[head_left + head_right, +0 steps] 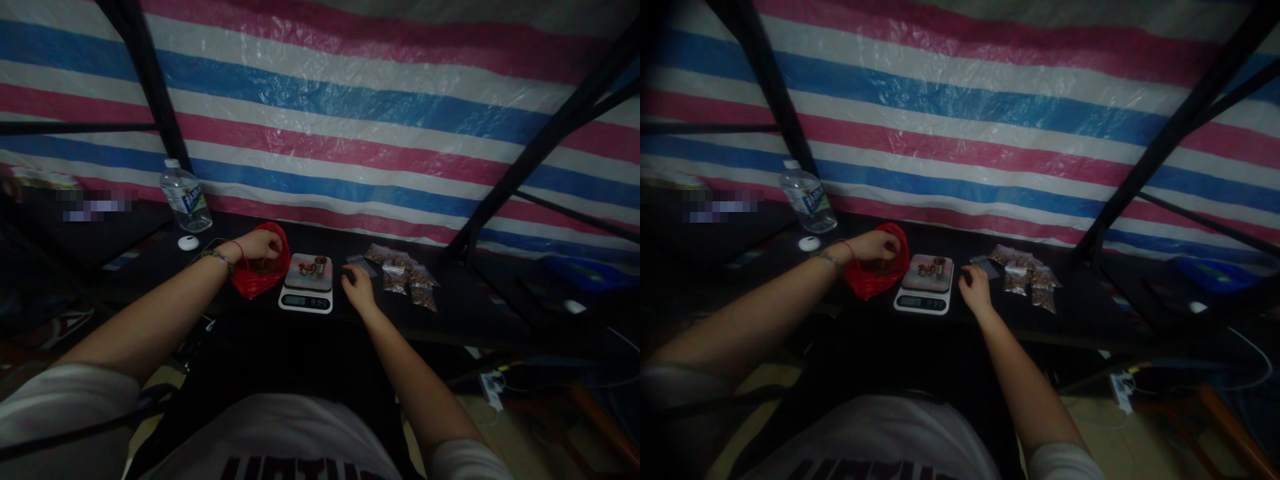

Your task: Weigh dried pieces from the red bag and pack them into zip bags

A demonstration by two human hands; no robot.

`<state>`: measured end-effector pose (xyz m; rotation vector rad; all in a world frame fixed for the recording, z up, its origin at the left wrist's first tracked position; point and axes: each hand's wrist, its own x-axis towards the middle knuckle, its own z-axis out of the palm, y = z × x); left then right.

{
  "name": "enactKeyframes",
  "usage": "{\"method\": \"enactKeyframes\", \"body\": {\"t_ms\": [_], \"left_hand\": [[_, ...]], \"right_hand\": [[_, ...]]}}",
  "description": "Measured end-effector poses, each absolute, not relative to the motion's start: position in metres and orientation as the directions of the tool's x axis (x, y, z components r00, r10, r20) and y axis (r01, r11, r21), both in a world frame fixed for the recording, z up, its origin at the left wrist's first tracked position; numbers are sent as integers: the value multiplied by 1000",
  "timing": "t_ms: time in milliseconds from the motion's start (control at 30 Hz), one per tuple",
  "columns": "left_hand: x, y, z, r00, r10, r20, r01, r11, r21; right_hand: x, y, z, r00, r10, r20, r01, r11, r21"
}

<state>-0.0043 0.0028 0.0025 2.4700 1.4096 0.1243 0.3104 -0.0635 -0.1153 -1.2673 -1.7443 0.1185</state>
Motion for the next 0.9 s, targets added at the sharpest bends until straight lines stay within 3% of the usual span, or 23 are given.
{"method": "enactKeyframes", "body": {"t_ms": [100,233,367,467,700,800,900], "left_hand": [[22,-9,12,614,789,-21,757,-582,297],[62,-18,0,654,752,-80,742,-617,261],[77,-20,-14,633,766,-108,766,-602,225],[74,-18,-15,616,783,-88,772,-577,266],[32,-9,15,567,823,38,792,-557,251],[5,-13,25,487,870,-78,856,-458,241],[-17,-27,23,507,821,-264,859,-455,234]], "right_hand": [[311,-64,-116,-11,788,615,694,449,-563],[311,-63,-117,-3,786,619,697,445,-562],[312,-62,-119,-7,778,628,696,455,-556],[312,-62,-119,-5,789,615,691,447,-568],[312,-62,-117,-15,802,597,683,444,-580],[311,-62,-117,-22,803,595,683,447,-578],[312,-63,-117,-19,799,600,684,448,-575]]}}
